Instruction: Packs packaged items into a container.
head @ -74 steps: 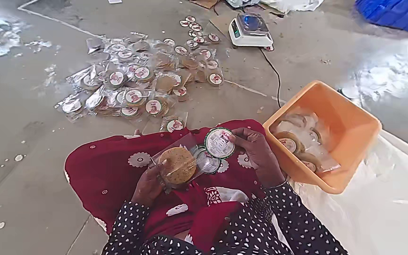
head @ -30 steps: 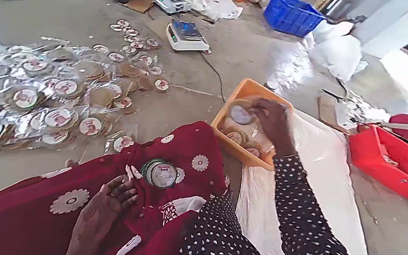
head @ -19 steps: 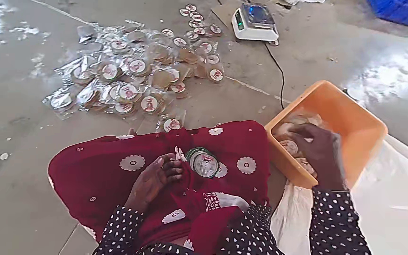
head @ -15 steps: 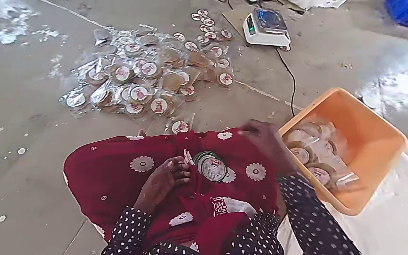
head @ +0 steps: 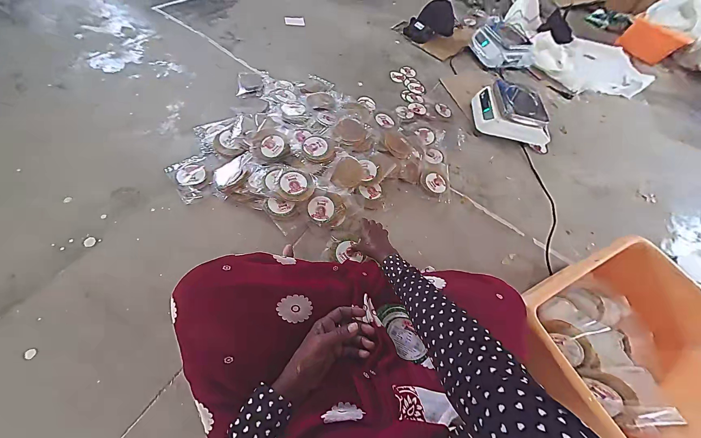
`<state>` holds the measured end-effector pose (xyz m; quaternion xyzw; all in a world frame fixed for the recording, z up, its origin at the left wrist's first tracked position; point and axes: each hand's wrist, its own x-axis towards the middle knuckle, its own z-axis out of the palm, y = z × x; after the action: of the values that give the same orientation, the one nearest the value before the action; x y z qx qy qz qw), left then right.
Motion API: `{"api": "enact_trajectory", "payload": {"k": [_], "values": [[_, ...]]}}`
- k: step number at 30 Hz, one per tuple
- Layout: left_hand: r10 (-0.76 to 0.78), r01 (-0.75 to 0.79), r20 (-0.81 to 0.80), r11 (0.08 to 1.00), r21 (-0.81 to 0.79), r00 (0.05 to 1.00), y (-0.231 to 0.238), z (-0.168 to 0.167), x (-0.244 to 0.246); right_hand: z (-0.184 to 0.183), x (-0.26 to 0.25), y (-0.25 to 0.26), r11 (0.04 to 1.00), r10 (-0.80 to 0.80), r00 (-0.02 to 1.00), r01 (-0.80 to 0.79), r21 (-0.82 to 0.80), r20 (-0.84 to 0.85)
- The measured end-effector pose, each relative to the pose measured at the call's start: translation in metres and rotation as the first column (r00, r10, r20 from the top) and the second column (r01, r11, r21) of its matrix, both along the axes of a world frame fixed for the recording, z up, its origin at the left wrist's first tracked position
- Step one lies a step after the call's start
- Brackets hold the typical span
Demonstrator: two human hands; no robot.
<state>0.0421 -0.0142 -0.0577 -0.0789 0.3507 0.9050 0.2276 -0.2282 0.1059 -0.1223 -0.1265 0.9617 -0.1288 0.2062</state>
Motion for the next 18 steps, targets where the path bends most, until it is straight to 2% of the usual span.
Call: {"api": "enact_trajectory", "payload": {"k": [5, 12, 15, 18], "values": [[-0.021, 0.021, -0.009, 1.0, 0.009, 1.0, 0.001, 0.001, -0.006, -0.011, -0.008, -0.001, 0.993, -0.107, 0.985, 0.112, -0.034, 0.133], [-0.02, 0.021, -0.039, 1.0, 0.012, 0.999, 0.001, -0.003, -0.006, -0.017, -0.015, 0.008, 0.994, 0.037, 0.938, 0.002, -0.113, 0.344], [-0.029, 0.029, -0.027, 1.0, -0.009, 0.999, 0.001, -0.002, -0.006, -0.006, -0.013, 0.01, 0.984, 0.084, 0.956, -0.036, -0.172, 0.281], [-0.029, 0.029, 0.0, 0.999, -0.041, 1.0, 0.002, 0.002, -0.005, 0.038, -0.01, 0.019, 0.968, 0.11, 0.993, -0.098, -0.23, 0.042]]}}
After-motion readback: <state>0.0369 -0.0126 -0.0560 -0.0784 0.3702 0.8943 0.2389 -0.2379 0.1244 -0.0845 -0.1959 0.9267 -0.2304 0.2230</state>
